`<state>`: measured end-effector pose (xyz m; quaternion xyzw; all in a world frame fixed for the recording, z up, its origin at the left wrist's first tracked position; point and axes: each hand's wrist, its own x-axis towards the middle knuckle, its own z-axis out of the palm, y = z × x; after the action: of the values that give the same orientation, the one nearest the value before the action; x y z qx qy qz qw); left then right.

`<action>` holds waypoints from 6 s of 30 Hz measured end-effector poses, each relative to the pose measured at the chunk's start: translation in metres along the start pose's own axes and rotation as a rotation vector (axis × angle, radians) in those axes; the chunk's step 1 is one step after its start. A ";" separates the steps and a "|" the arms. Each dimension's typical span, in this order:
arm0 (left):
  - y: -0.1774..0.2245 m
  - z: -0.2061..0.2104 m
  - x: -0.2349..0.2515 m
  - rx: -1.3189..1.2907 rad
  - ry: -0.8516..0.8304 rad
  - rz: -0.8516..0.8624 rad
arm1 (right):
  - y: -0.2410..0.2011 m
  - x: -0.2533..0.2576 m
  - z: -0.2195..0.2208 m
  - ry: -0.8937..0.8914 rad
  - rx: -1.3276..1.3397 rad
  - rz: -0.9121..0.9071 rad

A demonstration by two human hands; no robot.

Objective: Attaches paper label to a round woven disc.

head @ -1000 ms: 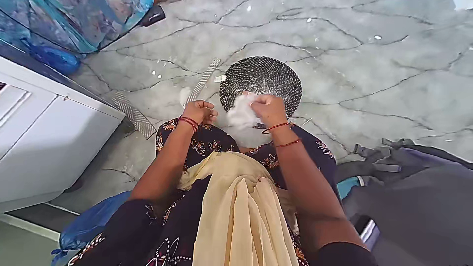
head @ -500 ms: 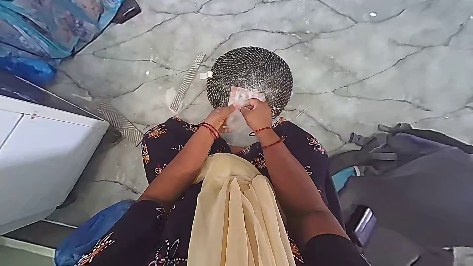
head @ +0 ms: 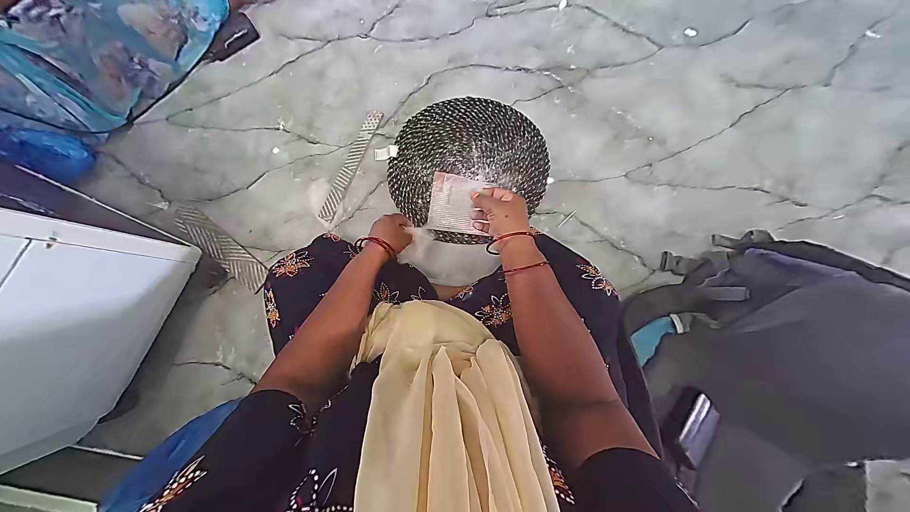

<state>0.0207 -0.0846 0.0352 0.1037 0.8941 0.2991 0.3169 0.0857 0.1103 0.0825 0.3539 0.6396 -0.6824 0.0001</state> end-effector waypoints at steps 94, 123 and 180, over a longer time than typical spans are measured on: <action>0.042 0.029 0.081 -1.200 -0.038 -0.035 | 0.006 0.087 0.012 -0.178 -0.388 0.051; 0.040 0.027 0.082 -1.173 -0.046 -0.146 | 0.004 0.087 0.013 -0.186 -0.430 0.095; 0.032 0.031 0.091 -1.006 0.114 -0.110 | -0.011 0.080 0.012 -0.096 -0.940 0.007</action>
<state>-0.0308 -0.0105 -0.0103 -0.1257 0.6593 0.6807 0.2935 0.0153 0.1381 0.0528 0.2856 0.8773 -0.3345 0.1922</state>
